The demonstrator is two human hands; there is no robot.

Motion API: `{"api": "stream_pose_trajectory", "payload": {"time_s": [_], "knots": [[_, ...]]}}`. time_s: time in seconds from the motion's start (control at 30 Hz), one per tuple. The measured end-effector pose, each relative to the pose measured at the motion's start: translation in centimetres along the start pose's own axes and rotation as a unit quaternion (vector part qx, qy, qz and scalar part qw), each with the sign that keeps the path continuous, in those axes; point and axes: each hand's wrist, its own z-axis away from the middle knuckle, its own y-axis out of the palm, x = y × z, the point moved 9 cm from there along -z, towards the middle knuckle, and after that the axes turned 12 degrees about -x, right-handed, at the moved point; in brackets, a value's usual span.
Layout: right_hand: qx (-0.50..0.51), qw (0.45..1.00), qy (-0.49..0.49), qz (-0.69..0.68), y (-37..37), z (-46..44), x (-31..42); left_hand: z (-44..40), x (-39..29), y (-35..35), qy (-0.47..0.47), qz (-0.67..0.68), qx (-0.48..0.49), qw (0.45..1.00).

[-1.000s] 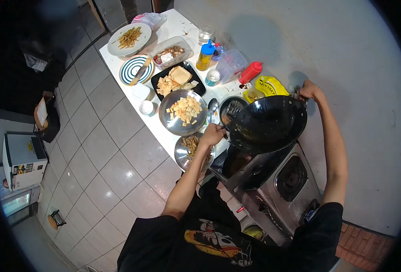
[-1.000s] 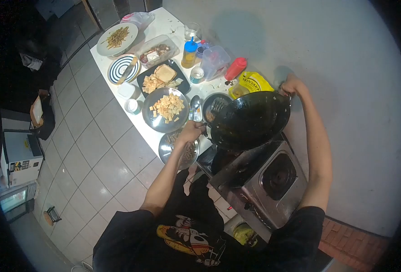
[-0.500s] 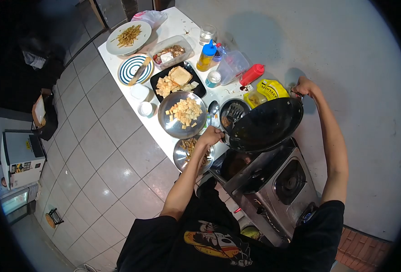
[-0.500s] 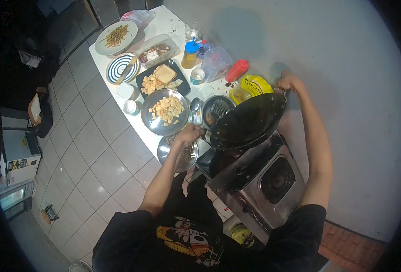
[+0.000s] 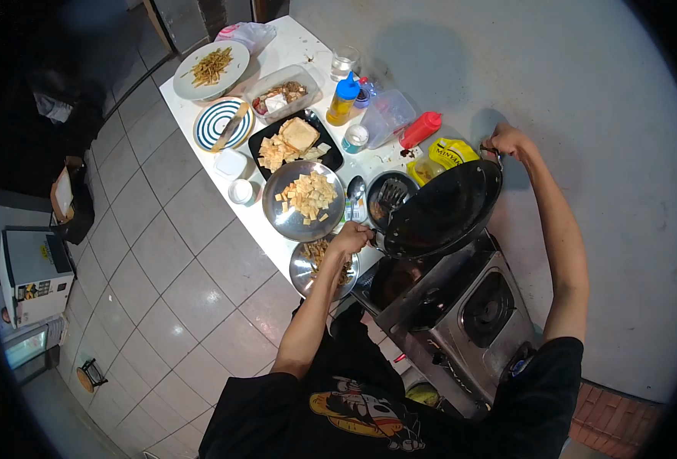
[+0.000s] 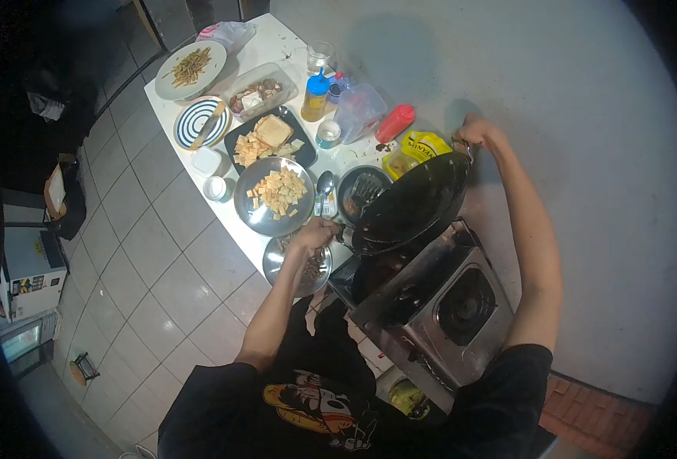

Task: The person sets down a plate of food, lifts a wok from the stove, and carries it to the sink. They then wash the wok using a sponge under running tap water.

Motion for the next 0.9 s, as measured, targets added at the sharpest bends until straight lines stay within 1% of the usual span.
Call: {"api": "stream_pose_trajectory", "payload": {"time_s": [0.1, 0.17, 0.23, 0.33, 0.47, 0.57, 0.63, 0.7, 0.77, 0.83, 0.9], "knots": [[0.007, 1.000, 0.009, -0.006, -0.1, 0.2, 0.4, -0.2, 0.3, 0.0, 0.003, 0.015, -0.006, 1.000], [0.006, 1.000, 0.018, 0.001, 0.0, 0.0, 0.0, -0.6, 1.0, 0.5, -0.006, 0.054, 0.019, 0.998], [-0.011, 0.999, -0.003, -0.048, 0.1, -0.5, -0.2, -0.5, 0.9, 0.6, -0.011, 0.046, 0.022, 0.999], [-0.029, 0.998, 0.025, -0.047, -0.2, -0.5, -1.0, -0.6, 1.3, 0.8, -0.032, 0.052, 0.035, 0.998], [-0.049, 0.997, 0.028, -0.061, -1.3, 0.7, -0.5, -0.6, 1.6, 1.2, -0.056, 0.060, 0.053, 0.995], [-0.062, 0.996, 0.048, -0.049, -2.1, 2.3, 0.2, -0.1, 1.0, 1.3, -0.041, 0.023, 0.046, 0.998], [-0.111, 0.989, 0.046, -0.086, -2.9, 2.9, 0.3, -0.7, 1.7, 1.3, -0.035, 0.034, 0.058, 0.997], [-0.102, 0.990, 0.037, -0.086, -3.0, 3.0, 0.1, -1.2, 1.9, 1.4, -0.028, 0.045, 0.068, 0.996], [-0.093, 0.991, 0.030, -0.088, -3.0, 3.1, -0.1, -1.6, 2.1, 1.2, -0.021, 0.058, 0.055, 0.997], [-0.070, 0.993, 0.041, -0.081, -3.0, 3.7, -0.7, -0.9, 1.2, 1.1, -0.006, 0.049, 0.048, 0.998], [-0.072, 0.993, 0.043, -0.084, -3.4, 4.6, -1.3, -0.3, 0.2, 1.0, 0.013, 0.040, 0.041, 0.998]]}}
